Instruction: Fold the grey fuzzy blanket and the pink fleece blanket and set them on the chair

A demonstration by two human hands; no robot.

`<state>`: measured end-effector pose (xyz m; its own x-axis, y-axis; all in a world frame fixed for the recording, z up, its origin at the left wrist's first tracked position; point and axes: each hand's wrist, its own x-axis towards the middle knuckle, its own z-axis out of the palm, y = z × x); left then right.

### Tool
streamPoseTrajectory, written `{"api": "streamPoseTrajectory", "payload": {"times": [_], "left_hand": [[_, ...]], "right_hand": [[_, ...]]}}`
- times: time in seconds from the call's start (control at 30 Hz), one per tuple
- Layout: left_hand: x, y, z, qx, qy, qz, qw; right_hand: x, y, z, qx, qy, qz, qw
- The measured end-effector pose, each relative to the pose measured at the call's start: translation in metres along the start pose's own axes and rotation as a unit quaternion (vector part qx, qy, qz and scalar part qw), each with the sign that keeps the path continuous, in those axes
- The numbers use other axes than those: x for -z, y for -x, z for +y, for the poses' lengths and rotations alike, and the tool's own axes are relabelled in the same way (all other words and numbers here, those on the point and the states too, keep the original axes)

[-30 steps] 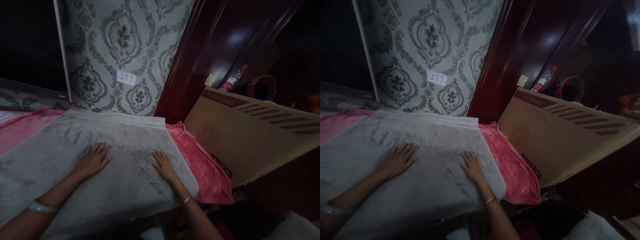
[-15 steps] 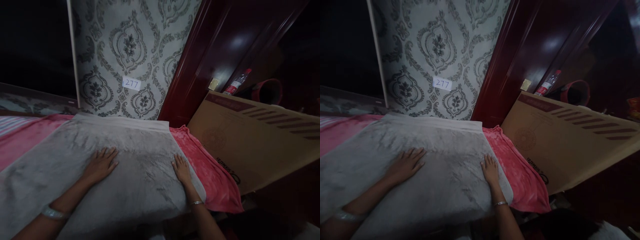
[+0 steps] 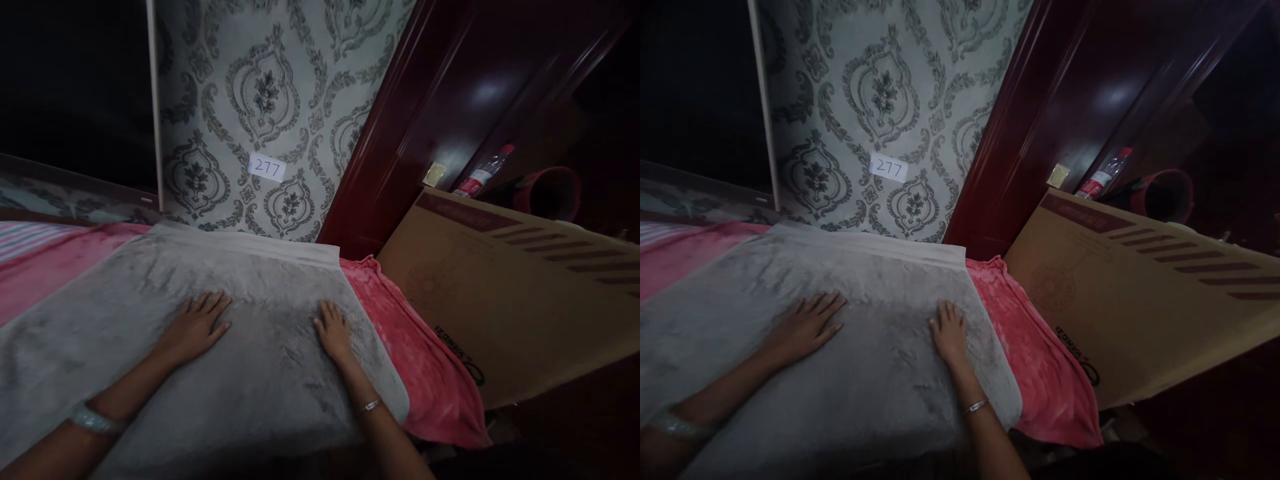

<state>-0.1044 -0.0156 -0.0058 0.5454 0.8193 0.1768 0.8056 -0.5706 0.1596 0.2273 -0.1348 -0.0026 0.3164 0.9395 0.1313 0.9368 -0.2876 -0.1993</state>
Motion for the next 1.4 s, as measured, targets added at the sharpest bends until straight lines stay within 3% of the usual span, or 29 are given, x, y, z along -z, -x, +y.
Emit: {"api": "streamPoseTrajectory", "payload": {"times": [0.17,0.3,0.37,0.57,0.7,0.8,0.9,1.0,1.1,1.17,1.23,1.4], "left_hand": [[-0.003,0.000,-0.002,0.011,-0.021,-0.012,1.000],[-0.010,0.000,-0.010,-0.005,-0.021,0.012,1.000],[-0.016,0.000,-0.015,-0.017,-0.030,0.023,0.999],[-0.027,0.005,-0.023,-0.027,-0.054,0.043,0.997],[-0.014,-0.002,-0.026,-0.015,-0.042,0.003,0.999],[0.002,-0.035,-0.020,-0.020,-0.014,-0.028,0.999],[0.006,-0.091,-0.001,-0.082,0.021,-0.040,0.996],[-0.010,-0.147,0.021,-0.132,0.026,-0.048,0.990],[-0.033,-0.180,0.025,-0.129,0.019,-0.081,0.988],[-0.042,-0.189,0.010,-0.135,0.022,-0.093,0.986],[-0.038,-0.191,-0.020,-0.117,0.011,-0.097,0.988],[0.002,-0.174,-0.148,0.086,-0.078,-0.080,0.990]], "right_hand": [[-0.007,-0.042,-0.072,0.184,-0.047,-0.069,0.979],[-0.012,-0.085,-0.074,0.239,-0.044,-0.114,0.963],[-0.011,-0.109,-0.056,0.209,-0.032,-0.115,0.970],[-0.002,-0.165,0.020,0.033,0.009,-0.086,0.996],[0.001,-0.184,0.031,-0.009,0.016,-0.087,0.996],[0.002,-0.188,0.007,0.015,0.009,-0.083,0.996],[-0.002,-0.185,-0.028,0.124,-0.015,-0.082,0.989],[-0.014,-0.183,-0.049,0.250,-0.056,-0.101,0.961],[-0.027,-0.190,-0.043,0.262,-0.063,-0.116,0.956],[-0.035,-0.201,-0.025,0.237,-0.044,-0.118,0.963],[-0.044,-0.214,0.002,0.215,-0.016,-0.104,0.971],[-0.075,-0.250,0.096,0.142,0.024,-0.037,0.989]]}}
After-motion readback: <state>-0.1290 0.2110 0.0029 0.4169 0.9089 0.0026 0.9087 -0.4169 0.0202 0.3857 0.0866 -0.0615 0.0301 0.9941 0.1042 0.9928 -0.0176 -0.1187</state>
